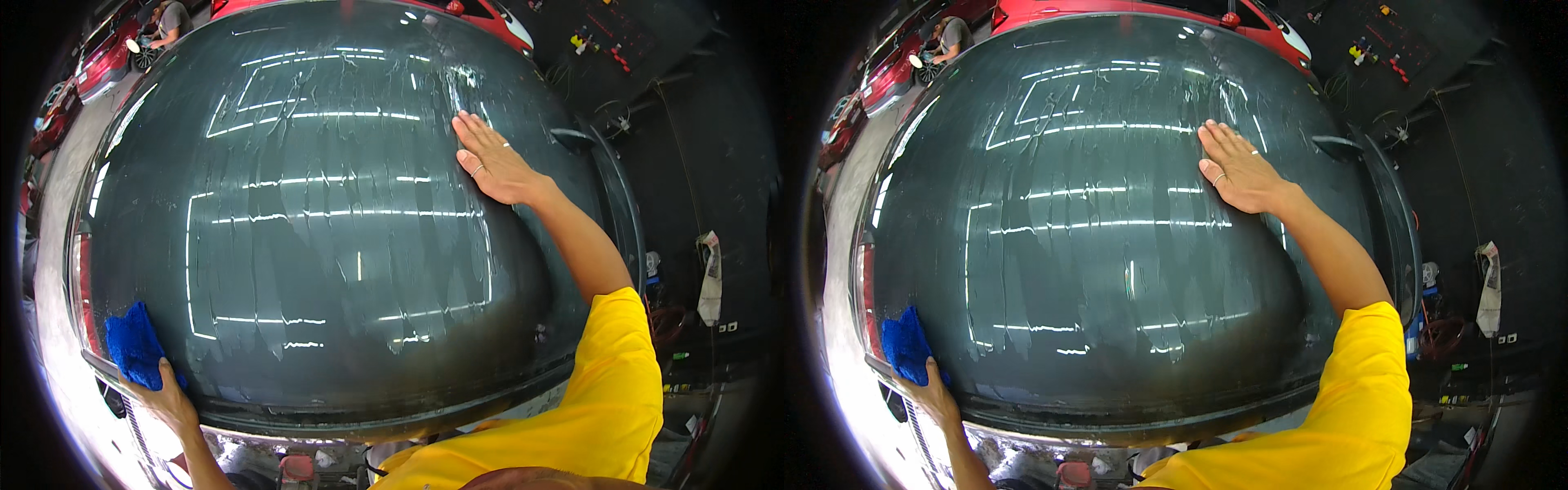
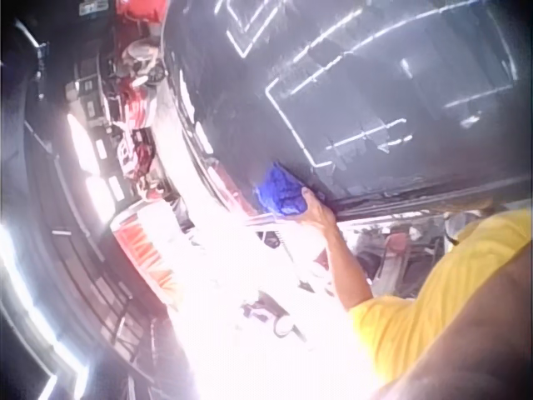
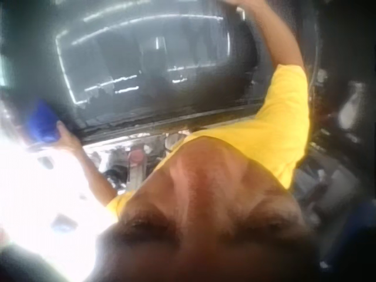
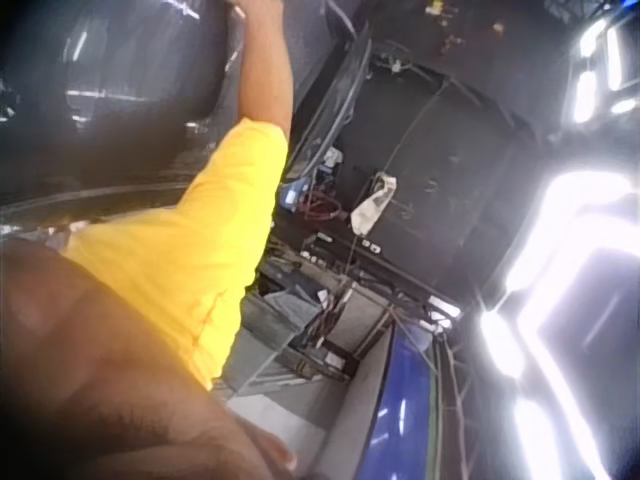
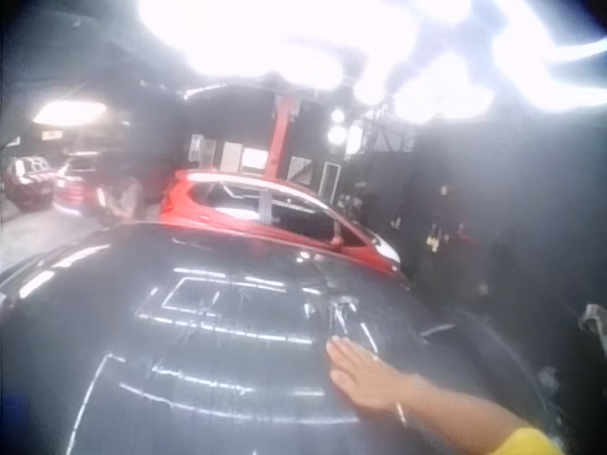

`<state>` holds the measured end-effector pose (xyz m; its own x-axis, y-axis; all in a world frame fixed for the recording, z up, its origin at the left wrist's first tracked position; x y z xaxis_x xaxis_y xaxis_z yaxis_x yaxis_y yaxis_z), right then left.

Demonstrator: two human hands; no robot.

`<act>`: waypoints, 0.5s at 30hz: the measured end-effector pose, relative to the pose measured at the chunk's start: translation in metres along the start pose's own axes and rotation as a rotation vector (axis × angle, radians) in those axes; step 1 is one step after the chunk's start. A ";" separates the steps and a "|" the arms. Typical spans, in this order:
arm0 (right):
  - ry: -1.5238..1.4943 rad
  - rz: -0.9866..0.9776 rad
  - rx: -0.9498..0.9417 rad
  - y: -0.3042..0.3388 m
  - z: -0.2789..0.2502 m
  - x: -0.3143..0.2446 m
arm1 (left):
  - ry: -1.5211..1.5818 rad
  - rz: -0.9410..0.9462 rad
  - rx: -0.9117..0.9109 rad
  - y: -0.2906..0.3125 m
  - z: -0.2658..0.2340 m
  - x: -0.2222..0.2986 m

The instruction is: The person scrapes a white residue off a car's windshield using a small green scraper and wipes the surface with a blue cloth. They repeatedly alternate between scraping and wiping to remove the substance from the glass.

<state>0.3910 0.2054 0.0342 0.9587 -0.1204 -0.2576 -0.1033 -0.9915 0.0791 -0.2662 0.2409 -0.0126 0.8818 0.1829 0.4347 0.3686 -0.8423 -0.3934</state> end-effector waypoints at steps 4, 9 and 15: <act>-0.028 0.090 0.117 -0.114 -0.025 0.046 | 0.005 0.028 -0.054 -0.008 0.011 -0.004; -0.102 0.252 0.167 -0.185 -0.031 0.045 | -0.032 0.018 -0.021 -0.009 0.008 0.002; -0.013 -0.002 0.005 -0.050 -0.001 -0.006 | -0.091 0.017 0.004 -0.003 0.008 -0.027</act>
<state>0.3905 0.2561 0.0329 0.9554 -0.1188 -0.2703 -0.1024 -0.9920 0.0740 -0.2888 0.2424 -0.0300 0.9109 0.2139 0.3529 0.3544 -0.8437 -0.4033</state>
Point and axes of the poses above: each hand's wrist, its own y-axis away from the middle knuckle, its own z-axis out of the palm, x = y × z, the point moved 5 cm from there along -y, towards the middle knuckle, and after that the axes turned 13 degrees about -y, right-handed, at the moved point
